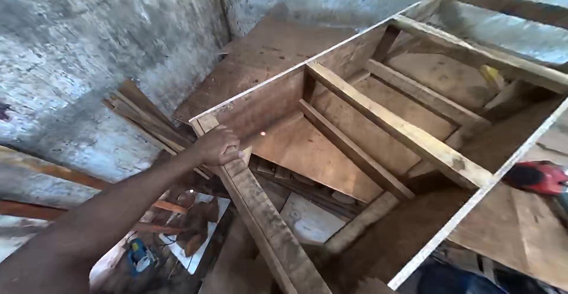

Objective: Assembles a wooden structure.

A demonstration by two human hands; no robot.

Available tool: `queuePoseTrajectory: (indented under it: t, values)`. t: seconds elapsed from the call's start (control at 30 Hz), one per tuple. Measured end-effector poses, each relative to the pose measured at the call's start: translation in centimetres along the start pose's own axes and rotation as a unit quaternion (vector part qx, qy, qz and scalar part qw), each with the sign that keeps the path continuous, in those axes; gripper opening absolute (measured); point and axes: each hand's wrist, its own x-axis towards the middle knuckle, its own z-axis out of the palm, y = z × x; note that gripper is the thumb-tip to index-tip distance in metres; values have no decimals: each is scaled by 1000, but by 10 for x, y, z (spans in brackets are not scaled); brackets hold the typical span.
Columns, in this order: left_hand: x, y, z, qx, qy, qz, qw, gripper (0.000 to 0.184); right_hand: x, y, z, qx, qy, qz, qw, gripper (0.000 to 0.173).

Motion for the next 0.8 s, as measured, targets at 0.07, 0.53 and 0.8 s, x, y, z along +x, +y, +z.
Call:
queuePoseTrajectory:
  t: [0.07, 0.53, 0.8]
  values:
    - [-3, 3, -3, -7, -2, -15, 1000, 62, -5, -3, -1, 4, -7, 5, 1000, 48]
    - [-46, 315, 9, -122, -74, 150, 978, 86, -13, -1, 4, 1, 54, -10, 998, 47]
    - [-31, 315, 26, 13, -50, 189, 981, 41, -61, 84, 41, 9, 373, -193, 907, 37]
